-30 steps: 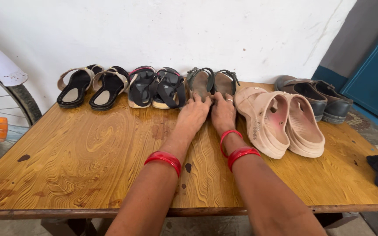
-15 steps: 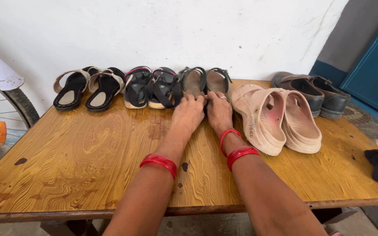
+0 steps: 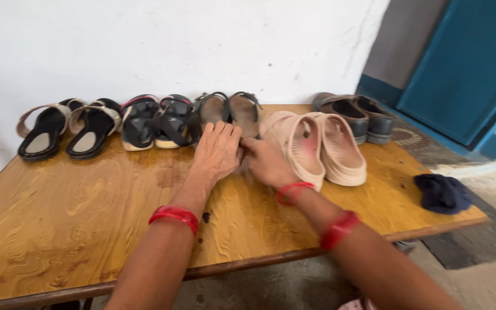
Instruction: The person arranges several pairs of shoes on a wooden table, then wipes the table surface with a dark cloth. The person then picks up a white slip-on shoe and wipes its exterior and interior with the cloth, placing it back on the floor.
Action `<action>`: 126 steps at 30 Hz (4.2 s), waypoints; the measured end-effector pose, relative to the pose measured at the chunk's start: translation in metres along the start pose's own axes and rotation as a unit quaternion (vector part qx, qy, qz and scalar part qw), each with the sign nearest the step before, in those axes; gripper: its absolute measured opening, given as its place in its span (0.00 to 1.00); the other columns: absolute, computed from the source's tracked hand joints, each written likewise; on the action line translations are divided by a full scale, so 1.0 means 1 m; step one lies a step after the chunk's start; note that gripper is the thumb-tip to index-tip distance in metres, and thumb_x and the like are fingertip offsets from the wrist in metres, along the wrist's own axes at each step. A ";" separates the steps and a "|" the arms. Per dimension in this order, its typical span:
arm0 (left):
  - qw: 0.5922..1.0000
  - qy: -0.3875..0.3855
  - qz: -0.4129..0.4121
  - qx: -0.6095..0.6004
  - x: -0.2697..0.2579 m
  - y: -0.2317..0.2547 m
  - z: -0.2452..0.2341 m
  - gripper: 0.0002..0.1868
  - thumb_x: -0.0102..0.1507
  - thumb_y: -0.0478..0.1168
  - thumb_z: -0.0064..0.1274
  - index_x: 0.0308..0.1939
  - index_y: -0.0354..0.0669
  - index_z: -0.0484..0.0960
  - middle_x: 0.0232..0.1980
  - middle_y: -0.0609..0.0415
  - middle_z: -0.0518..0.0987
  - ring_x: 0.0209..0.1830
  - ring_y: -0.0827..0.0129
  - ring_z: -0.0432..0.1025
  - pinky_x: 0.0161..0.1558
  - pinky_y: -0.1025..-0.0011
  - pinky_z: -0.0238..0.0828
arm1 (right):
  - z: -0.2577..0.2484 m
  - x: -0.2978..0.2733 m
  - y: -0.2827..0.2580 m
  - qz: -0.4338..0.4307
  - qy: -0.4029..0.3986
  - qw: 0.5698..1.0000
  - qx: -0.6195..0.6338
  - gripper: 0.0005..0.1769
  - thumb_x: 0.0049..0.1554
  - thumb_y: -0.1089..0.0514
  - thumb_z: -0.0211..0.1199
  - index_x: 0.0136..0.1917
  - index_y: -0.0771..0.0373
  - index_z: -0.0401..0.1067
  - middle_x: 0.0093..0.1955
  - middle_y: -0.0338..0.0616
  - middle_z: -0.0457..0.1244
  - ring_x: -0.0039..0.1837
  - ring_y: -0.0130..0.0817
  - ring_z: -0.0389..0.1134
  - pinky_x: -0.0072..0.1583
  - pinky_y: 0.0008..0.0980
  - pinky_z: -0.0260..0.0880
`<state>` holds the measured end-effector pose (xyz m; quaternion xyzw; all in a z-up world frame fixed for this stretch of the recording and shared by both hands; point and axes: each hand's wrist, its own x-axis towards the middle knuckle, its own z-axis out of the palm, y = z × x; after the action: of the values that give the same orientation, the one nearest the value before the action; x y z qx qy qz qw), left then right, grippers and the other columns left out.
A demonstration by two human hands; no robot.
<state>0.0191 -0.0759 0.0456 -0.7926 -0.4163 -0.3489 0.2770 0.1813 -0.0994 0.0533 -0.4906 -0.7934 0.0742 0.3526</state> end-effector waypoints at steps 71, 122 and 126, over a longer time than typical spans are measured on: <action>0.859 -0.222 -0.263 -0.378 0.072 0.097 0.058 0.81 0.36 0.53 0.75 0.75 0.19 0.33 0.68 0.27 0.69 0.70 0.46 0.67 0.69 0.68 0.63 | -0.149 -0.029 0.177 0.132 0.009 0.991 0.009 0.16 0.49 0.58 0.72 0.47 0.65 0.70 0.44 0.51 0.70 0.50 0.43 0.71 0.53 0.41 0.68; 0.859 -0.158 -0.282 -0.397 0.103 0.083 0.124 0.90 0.36 0.54 0.79 0.75 0.27 0.19 0.79 0.30 0.49 0.80 0.47 0.48 0.77 0.66 0.47 | -0.179 0.037 0.301 0.407 0.352 0.842 -0.039 0.40 0.56 0.37 0.64 0.74 0.47 0.52 0.79 0.59 0.42 0.78 0.63 0.44 0.71 0.61 0.51; 0.861 -0.150 -0.259 -0.412 0.101 0.079 0.133 0.86 0.38 0.55 0.76 0.77 0.28 0.23 0.79 0.30 0.52 0.80 0.47 0.50 0.77 0.66 0.48 | -0.179 0.037 0.325 0.411 0.314 0.854 -0.061 0.44 0.58 0.30 0.59 0.78 0.49 0.50 0.80 0.67 0.45 0.79 0.69 0.46 0.75 0.60 0.51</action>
<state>0.1706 0.0292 0.0327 -0.7404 -0.4616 -0.4249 -0.2411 0.5204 0.0555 0.0531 -0.7897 -0.3697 0.0057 0.4896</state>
